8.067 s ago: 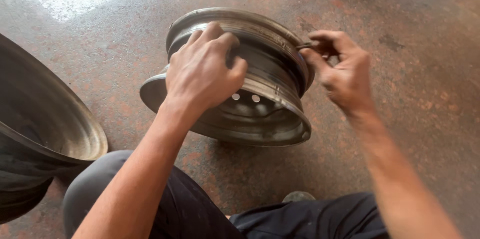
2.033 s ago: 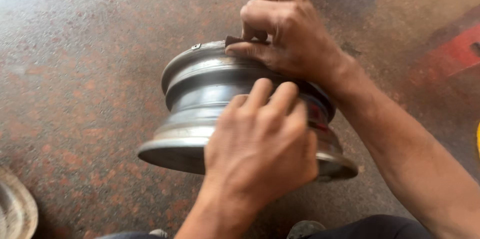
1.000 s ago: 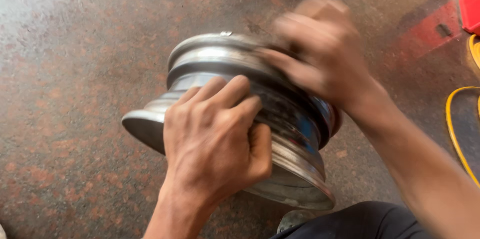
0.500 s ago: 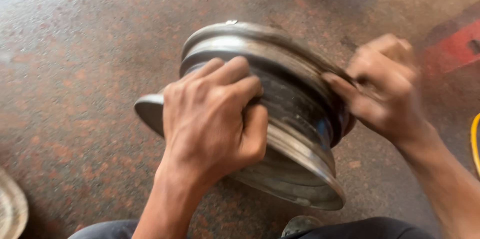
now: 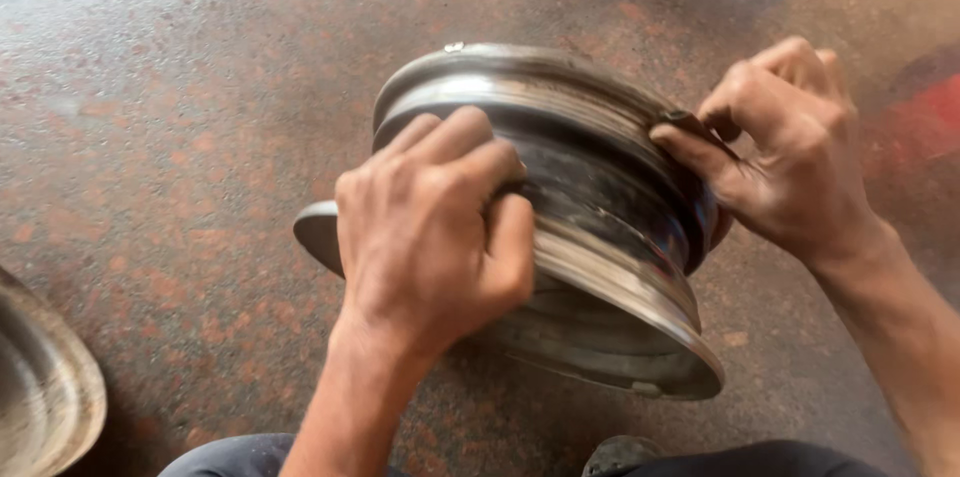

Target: The person scrubs a metal wheel rim with a green scouring pad, focusing on the outer edge and inner surfaces. They rotate the rim to access different areas and continue scrubbing until the end of the clip.

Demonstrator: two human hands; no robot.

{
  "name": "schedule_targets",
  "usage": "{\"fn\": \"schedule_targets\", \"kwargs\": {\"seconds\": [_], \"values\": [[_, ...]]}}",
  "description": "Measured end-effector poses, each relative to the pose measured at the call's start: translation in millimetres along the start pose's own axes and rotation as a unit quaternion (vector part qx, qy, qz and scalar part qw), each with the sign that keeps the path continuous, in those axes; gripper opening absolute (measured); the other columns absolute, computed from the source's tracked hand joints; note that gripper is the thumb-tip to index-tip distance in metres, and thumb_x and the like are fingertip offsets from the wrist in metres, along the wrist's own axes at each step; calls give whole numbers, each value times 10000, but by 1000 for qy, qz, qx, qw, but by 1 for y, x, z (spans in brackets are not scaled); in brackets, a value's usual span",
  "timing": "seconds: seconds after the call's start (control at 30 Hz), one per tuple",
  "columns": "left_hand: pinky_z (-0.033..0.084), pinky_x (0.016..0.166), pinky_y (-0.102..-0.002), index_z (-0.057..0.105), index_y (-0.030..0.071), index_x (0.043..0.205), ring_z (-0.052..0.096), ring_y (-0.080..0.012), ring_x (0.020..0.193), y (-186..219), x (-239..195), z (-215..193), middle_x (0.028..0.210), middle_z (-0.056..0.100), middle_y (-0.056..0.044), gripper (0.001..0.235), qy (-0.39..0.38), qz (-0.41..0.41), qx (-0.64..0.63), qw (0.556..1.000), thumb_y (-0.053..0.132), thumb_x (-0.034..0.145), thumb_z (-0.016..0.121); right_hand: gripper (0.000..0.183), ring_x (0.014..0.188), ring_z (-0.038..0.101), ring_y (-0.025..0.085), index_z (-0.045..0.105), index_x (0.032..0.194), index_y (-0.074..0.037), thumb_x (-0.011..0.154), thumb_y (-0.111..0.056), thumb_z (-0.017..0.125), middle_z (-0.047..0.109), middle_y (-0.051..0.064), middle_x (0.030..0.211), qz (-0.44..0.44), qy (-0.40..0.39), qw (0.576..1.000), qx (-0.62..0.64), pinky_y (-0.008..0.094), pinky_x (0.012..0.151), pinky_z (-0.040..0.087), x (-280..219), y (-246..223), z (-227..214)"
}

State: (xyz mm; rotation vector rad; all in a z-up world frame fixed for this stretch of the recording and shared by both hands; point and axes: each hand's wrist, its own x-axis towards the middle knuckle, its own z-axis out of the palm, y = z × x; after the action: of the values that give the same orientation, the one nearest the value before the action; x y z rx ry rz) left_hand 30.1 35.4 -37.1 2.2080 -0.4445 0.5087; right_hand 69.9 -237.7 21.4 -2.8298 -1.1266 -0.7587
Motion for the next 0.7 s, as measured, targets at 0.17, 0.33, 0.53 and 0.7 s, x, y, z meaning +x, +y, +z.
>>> {"fn": "schedule_targets", "kwargs": {"seconds": [0.17, 0.33, 0.53, 0.7], "values": [[484, 577, -406, 660, 61, 728, 598, -221, 714, 26, -2, 5, 786, 605, -64, 113, 59, 67, -1, 996, 171, 739, 638, 290, 838, 616, 204, 730, 991, -93, 1004, -376, 791, 710, 52, 959, -85, -38, 994, -55, 366, 814, 457, 53, -3, 20], [470, 544, -425, 631, 69, 656, 601, -238, 711, 26, 1, -1, 759, 594, -59, 108, 57, 40, -4, 998, 162, 709, 648, 311, 896, 628, 215, 761, 940, -175, 935, -485, 789, 734, -20, 890, -114, -71, 972, -194, 376, 835, 426, 89, -29, 18], [487, 560, -401, 644, 65, 693, 583, -214, 669, 25, -2, 6, 771, 603, -57, 106, 69, 60, -24, 996, 168, 718, 648, 309, 949, 614, 224, 766, 942, -131, 881, -425, 841, 745, -1, 900, 12, -74, 977, -201, 409, 890, 390, 26, -38, -25], [491, 567, -400, 632, 43, 654, 596, -231, 686, 42, -8, 17, 758, 610, -78, 135, 73, 31, 0, 997, 165, 713, 643, 261, 930, 605, 204, 743, 964, -141, 944, -393, 810, 712, -8, 975, -85, -35, 979, -180, 375, 844, 434, 50, -24, 2]]}}
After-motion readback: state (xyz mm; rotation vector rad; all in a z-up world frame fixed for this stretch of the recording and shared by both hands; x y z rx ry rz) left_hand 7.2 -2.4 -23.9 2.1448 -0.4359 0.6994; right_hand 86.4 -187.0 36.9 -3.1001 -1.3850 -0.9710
